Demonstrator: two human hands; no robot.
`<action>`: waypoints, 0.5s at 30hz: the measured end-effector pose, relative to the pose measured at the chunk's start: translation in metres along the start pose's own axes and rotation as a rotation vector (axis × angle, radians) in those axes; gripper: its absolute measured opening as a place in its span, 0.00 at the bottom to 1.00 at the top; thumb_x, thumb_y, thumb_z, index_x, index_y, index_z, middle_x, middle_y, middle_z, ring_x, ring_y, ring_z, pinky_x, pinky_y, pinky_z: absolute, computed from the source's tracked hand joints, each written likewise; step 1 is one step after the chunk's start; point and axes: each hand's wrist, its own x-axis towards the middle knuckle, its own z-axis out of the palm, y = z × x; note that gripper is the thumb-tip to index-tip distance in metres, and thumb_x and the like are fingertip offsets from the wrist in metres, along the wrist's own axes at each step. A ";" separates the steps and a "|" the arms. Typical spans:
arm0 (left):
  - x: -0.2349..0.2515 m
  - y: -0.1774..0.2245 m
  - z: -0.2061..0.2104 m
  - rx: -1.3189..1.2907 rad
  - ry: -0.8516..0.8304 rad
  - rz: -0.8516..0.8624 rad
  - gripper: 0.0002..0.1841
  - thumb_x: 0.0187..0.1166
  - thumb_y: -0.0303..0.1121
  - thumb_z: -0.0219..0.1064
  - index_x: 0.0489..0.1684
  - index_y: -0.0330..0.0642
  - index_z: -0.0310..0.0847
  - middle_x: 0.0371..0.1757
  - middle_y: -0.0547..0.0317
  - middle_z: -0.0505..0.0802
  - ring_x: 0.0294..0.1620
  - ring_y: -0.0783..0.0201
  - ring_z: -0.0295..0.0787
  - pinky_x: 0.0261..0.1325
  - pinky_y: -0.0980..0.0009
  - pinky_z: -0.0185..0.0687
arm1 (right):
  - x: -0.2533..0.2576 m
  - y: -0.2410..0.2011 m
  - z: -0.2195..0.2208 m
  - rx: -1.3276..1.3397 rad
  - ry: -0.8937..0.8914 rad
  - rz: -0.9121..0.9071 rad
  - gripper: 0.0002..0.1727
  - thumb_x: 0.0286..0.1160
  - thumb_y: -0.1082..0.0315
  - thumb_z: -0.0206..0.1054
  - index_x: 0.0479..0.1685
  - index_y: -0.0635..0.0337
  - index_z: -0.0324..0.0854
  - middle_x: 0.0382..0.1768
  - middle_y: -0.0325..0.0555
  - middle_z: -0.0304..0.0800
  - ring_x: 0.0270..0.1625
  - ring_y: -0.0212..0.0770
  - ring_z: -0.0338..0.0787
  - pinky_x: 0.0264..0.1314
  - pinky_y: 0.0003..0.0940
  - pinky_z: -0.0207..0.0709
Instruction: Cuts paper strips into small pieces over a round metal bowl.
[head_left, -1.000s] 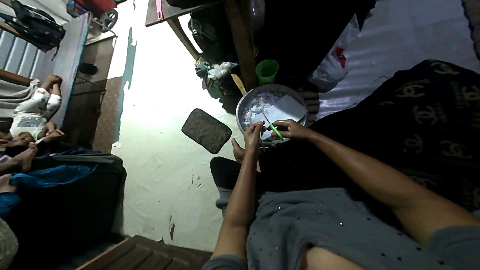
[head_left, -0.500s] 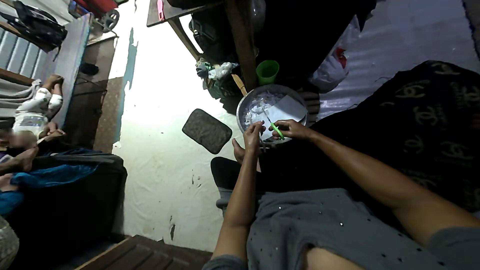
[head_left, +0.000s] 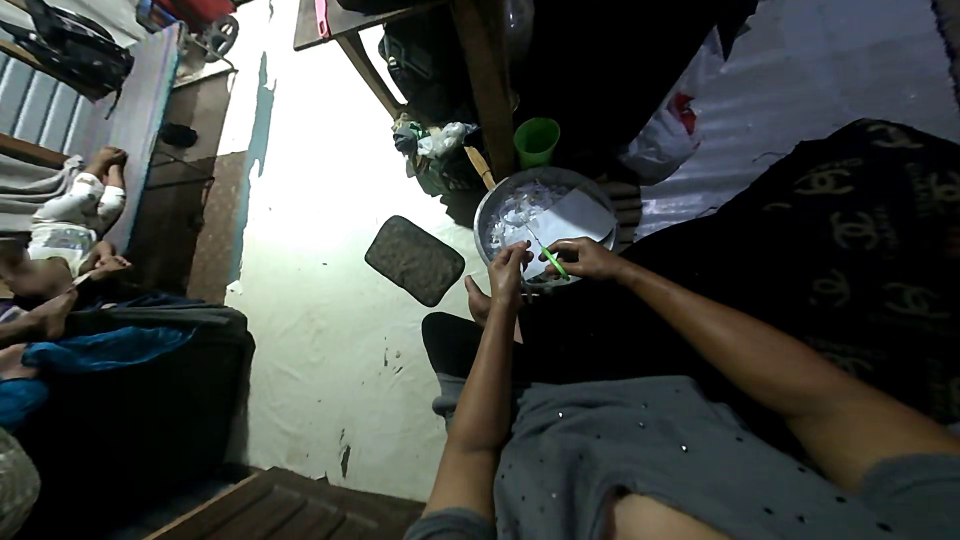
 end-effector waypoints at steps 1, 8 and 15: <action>0.000 0.000 0.000 -0.006 0.004 0.005 0.12 0.89 0.39 0.61 0.56 0.45 0.85 0.38 0.65 0.89 0.31 0.77 0.79 0.39 0.79 0.77 | 0.000 0.001 0.000 0.010 0.005 0.004 0.15 0.72 0.74 0.72 0.56 0.71 0.83 0.34 0.48 0.90 0.31 0.31 0.87 0.43 0.30 0.84; 0.001 0.006 0.003 -0.023 0.029 0.009 0.11 0.89 0.36 0.60 0.54 0.40 0.85 0.37 0.65 0.89 0.34 0.77 0.81 0.45 0.77 0.79 | -0.003 -0.011 -0.001 0.005 -0.069 0.069 0.16 0.76 0.73 0.70 0.59 0.72 0.81 0.39 0.51 0.90 0.37 0.34 0.87 0.49 0.33 0.83; 0.003 -0.002 0.000 0.041 -0.001 0.024 0.13 0.89 0.41 0.60 0.56 0.43 0.85 0.35 0.65 0.88 0.29 0.77 0.78 0.37 0.78 0.76 | -0.001 -0.002 0.000 -0.053 -0.039 -0.003 0.17 0.72 0.70 0.73 0.56 0.71 0.84 0.36 0.51 0.90 0.33 0.35 0.86 0.45 0.34 0.82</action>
